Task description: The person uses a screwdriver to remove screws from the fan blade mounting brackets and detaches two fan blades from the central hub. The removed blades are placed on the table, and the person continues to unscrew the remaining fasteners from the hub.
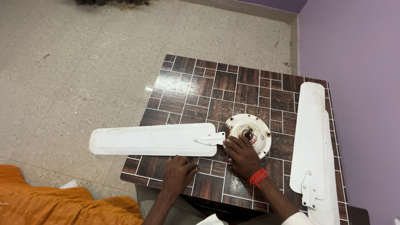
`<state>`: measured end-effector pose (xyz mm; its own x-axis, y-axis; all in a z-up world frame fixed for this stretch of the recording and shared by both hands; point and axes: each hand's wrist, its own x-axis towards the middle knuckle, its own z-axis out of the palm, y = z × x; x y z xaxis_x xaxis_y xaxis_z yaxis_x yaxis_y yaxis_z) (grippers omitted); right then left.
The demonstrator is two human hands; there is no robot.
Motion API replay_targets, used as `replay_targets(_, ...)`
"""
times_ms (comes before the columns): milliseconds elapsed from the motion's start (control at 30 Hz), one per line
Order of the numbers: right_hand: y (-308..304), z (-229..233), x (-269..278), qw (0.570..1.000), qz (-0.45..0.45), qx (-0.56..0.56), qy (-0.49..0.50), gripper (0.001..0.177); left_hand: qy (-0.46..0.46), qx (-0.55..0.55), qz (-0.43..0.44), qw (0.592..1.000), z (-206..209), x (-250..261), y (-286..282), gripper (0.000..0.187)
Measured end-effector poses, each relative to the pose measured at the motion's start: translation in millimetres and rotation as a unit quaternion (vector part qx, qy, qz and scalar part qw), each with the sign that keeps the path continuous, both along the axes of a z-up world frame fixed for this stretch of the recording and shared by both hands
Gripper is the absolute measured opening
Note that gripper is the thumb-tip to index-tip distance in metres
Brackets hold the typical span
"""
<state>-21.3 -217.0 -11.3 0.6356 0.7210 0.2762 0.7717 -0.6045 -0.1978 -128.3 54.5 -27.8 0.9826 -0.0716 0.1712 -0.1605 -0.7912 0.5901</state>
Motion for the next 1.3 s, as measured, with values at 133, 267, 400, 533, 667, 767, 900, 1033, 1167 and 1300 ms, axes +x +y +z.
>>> replay_targets(133, 0.9, -1.8, 0.5, 1.000, -0.003, -0.004, 0.007, 0.052, 0.007, 0.017, -0.023, 1.000, -6.6, 1.1, 3.6, 0.021)
replay_targets(267, 0.3, -2.2, -0.2, 1.000, -0.006, -0.001, 0.011, 0.052, 0.065, 0.051, -0.070, 0.994, -15.8, 2.9, 2.3, 0.009)
replay_targets(400, 0.5, -2.1, -0.5, 1.000, -0.015, -0.004, 0.009, 0.051, -0.039, 0.062, -0.115, 0.991, -21.2, 2.7, 3.4, 0.015)
replay_targets(533, 0.4, -2.0, -0.3, 1.000, -0.013, -0.003, 0.011, 0.051, -0.076, 0.082, -0.134, 0.985, -18.2, 7.5, 0.9, 0.014)
replay_targets(667, 0.8, -0.6, -0.9, 1.000, -0.012, -0.001, 0.013, 0.051, -0.071, 0.036, -0.141, 0.987, 0.0, 8.9, -1.9, 0.021)
replay_targets(767, 0.4, 0.2, -1.4, 1.000, -0.006, -0.002, 0.016, 0.052, -0.054, -0.024, -0.106, 0.993, 16.3, 19.8, -14.5, 0.018)
replay_targets(900, 1.0, 1.3, -1.8, 1.000, -0.009, -0.001, 0.010, 0.050, -0.089, -0.140, -0.028, 0.986, 33.6, 51.1, -36.7, 0.010)
replay_targets(1033, 1.1, 2.0, -3.3, 1.000, -0.013, 0.026, -0.003, 0.049, -0.079, -0.168, -0.011, 0.982, 40.2, 86.6, -59.7, 0.007)
replay_targets(1167, 3.0, 4.9, -4.0, 0.999, -0.013, 0.040, -0.004, 0.048, -0.114, -0.112, -0.011, 0.987, 36.0, 109.1, -72.5, 0.009)
replay_targets(1300, 4.0, 9.8, -4.5, 0.999, -0.018, 0.037, 0.011, 0.047, -0.103, -0.073, -0.008, 0.992, 27.5, 121.4, -75.0, 0.013)
